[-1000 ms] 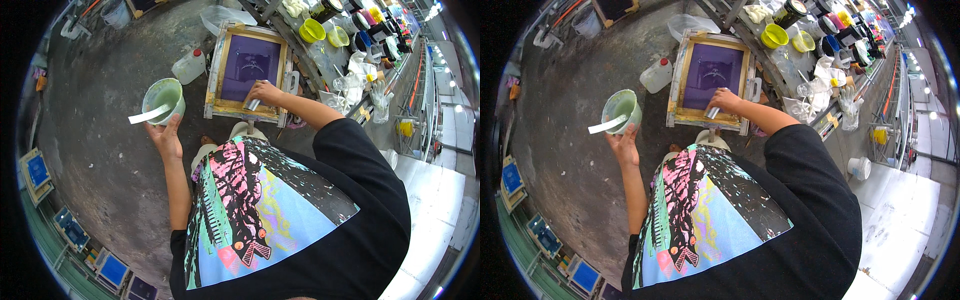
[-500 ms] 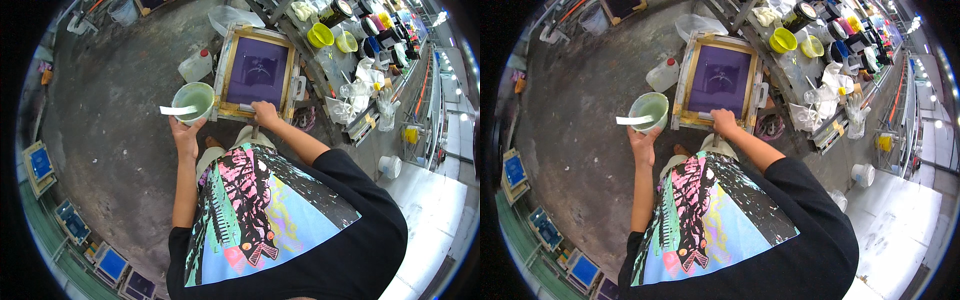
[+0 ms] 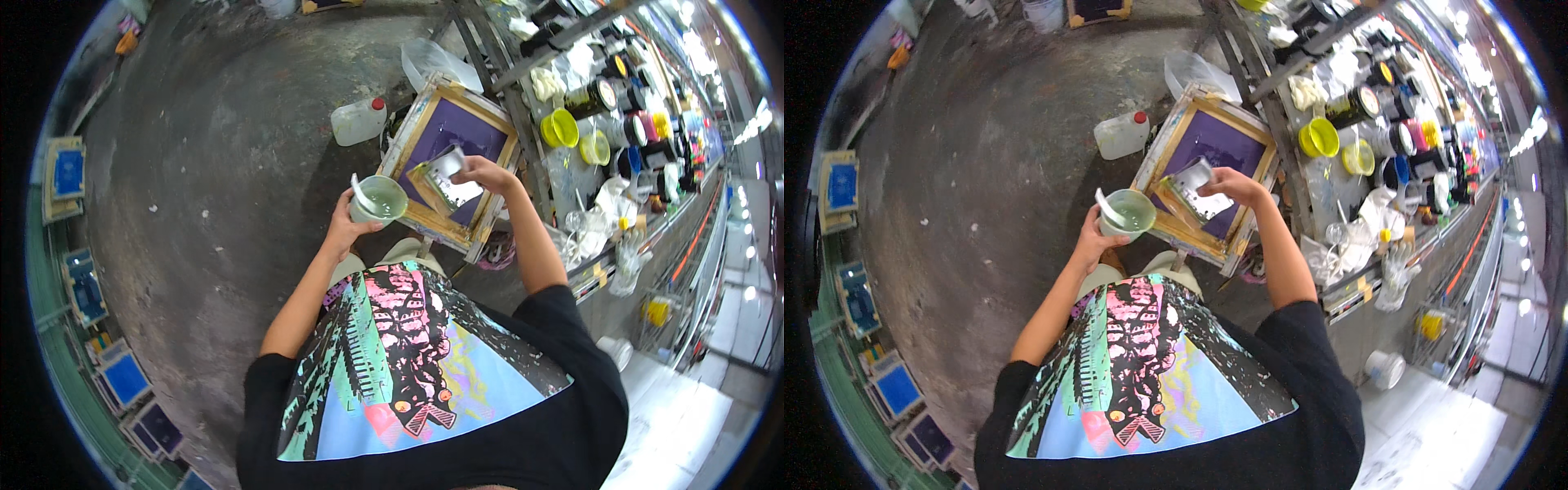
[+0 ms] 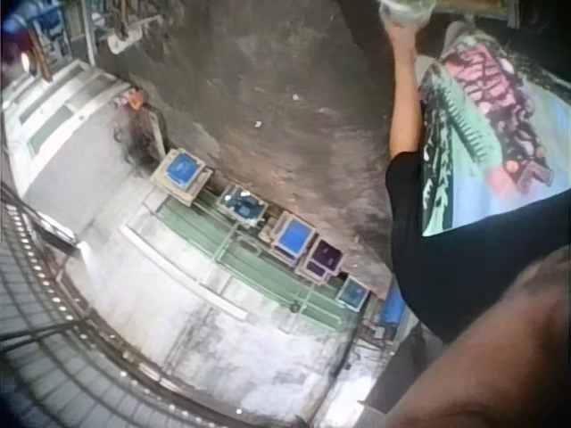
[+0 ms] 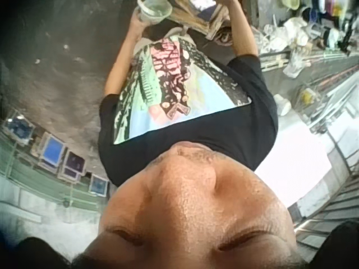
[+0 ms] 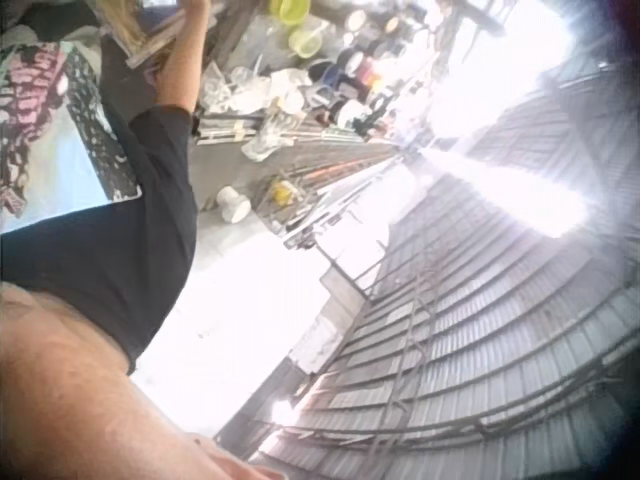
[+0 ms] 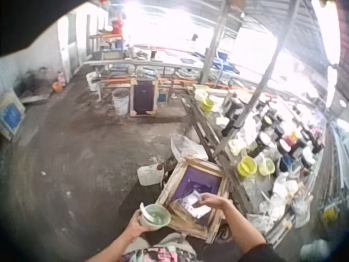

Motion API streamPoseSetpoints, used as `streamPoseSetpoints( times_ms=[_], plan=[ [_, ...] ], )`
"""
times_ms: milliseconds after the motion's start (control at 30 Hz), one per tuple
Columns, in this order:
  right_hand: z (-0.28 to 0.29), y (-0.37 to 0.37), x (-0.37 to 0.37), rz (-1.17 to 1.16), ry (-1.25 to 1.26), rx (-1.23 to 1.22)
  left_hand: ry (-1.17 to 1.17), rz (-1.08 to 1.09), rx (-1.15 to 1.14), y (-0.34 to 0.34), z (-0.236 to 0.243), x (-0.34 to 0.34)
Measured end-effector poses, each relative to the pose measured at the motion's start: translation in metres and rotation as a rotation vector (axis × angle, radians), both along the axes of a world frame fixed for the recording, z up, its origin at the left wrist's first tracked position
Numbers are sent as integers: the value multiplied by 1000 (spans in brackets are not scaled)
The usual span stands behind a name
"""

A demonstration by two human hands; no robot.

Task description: The person walks to a screen printing station and uses a squeegee to apply purple ink onto purple fabric pieces laid out on a conveyor table. They repeatedly pull the squeegee across the screen to transfer the design. Later, they move to a prep area and clean the squeegee using a liquid from a container.

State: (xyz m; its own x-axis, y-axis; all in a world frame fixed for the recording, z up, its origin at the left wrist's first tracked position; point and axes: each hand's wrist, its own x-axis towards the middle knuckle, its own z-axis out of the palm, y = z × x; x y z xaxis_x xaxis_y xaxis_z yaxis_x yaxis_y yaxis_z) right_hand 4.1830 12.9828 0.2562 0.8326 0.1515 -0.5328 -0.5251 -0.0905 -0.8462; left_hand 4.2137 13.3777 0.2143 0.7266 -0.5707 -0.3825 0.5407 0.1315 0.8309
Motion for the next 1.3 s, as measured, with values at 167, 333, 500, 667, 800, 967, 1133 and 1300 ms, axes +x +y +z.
streamPoseSetpoints(
  times_ms=[167,333,500,667,800,967,1133,1300],
  plan=[
    [108,42,-48,-397,-346,-295,61,-155,13,-59,25,19],
    [134,91,-76,-662,-719,-420,72,-162,-193,-117,71,41],
    [137,105,-76,-648,-839,-702,-7,-115,-290,-146,109,44],
    [145,113,-73,-526,-996,-959,-28,8,-286,-152,123,35],
    [150,119,-71,-494,-1061,-1079,-46,106,-326,-148,127,33],
    [153,111,-75,-440,-1065,-1144,-162,204,-331,-133,134,40],
    [151,92,-82,-399,-1027,-1215,-281,272,-342,-115,139,45],
    [121,73,-87,-299,-945,-1265,-462,302,-339,-96,135,54]
  ],
)
